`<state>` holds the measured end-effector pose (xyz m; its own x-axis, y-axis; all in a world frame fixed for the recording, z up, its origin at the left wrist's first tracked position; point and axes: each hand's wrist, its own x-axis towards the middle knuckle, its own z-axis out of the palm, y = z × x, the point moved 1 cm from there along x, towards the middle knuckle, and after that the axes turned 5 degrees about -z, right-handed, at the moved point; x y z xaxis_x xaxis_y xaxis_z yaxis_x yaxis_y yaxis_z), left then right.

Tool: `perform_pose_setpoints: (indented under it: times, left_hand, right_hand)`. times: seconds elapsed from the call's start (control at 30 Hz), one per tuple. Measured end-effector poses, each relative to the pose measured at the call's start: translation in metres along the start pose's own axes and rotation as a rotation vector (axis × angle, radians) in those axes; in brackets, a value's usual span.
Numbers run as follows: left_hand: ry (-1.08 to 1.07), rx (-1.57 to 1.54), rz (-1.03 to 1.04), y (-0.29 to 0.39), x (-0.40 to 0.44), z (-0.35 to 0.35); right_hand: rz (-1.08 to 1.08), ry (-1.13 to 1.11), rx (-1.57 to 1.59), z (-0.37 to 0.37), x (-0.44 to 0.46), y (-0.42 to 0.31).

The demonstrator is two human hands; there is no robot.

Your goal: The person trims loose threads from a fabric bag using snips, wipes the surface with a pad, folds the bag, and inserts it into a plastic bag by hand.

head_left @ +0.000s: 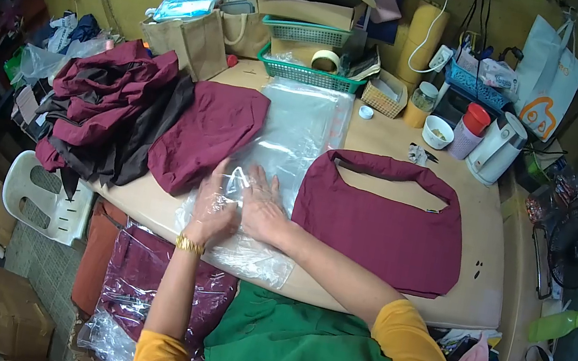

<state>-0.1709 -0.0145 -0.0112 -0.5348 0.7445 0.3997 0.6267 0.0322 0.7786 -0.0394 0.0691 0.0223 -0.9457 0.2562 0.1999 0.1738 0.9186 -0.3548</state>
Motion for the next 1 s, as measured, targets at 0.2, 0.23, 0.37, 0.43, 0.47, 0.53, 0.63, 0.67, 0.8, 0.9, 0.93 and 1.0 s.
perform_pose_setpoints:
  times: [0.2, 0.23, 0.37, 0.43, 0.47, 0.53, 0.63, 0.67, 0.8, 0.9, 0.93, 1.0]
  left_hand:
    - [0.103, -0.002, -0.382, -0.003, -0.019, -0.015]
    - [0.095, -0.137, -0.465, 0.009, -0.013, -0.019]
    - [0.378, -0.822, -0.546, 0.035, -0.019, -0.011]
    - [0.382, -0.984, -0.611, 0.033, -0.037, -0.01]
    - [0.379, -1.15, -0.673, 0.032, -0.048, -0.009]
    - [0.464, -1.271, -0.703, 0.032, -0.061, 0.001]
    - [0.634, -1.351, -0.899, 0.027, -0.071, 0.0]
    - [0.519, -1.384, -0.85, 0.019, -0.071, -0.001]
    - [0.358, -1.38, -0.783, 0.026, -0.077, -0.004]
    - [0.306, -0.924, -0.743, 0.027, -0.095, -0.002]
    - [0.304, -0.921, -0.743, 0.042, -0.099, -0.011]
    - [0.206, -0.71, -0.578, 0.084, -0.108, -0.043]
  right_hand:
    - [-0.084, -0.174, 0.144, 0.0, -0.007, -0.023]
    - [-0.074, -0.158, 0.05, 0.012, -0.007, -0.022]
    - [0.01, -0.091, -0.049, 0.025, 0.003, -0.016]
    - [0.063, -0.052, -0.067, 0.031, 0.006, -0.012]
    - [0.067, -0.05, -0.064, 0.031, 0.009, -0.01]
    - [0.096, 0.015, 0.002, 0.026, 0.012, -0.005]
    - [-0.055, 0.089, 0.092, 0.02, -0.002, -0.022]
    - [-0.136, 0.129, 0.136, 0.018, -0.005, -0.031]
    - [-0.014, -0.237, 0.062, 0.018, -0.009, -0.038]
    - [0.03, -0.11, 0.079, 0.027, -0.002, -0.015]
    - [0.036, -0.117, 0.101, 0.015, 0.002, -0.012]
    - [0.076, -0.246, 0.048, 0.004, 0.014, -0.016]
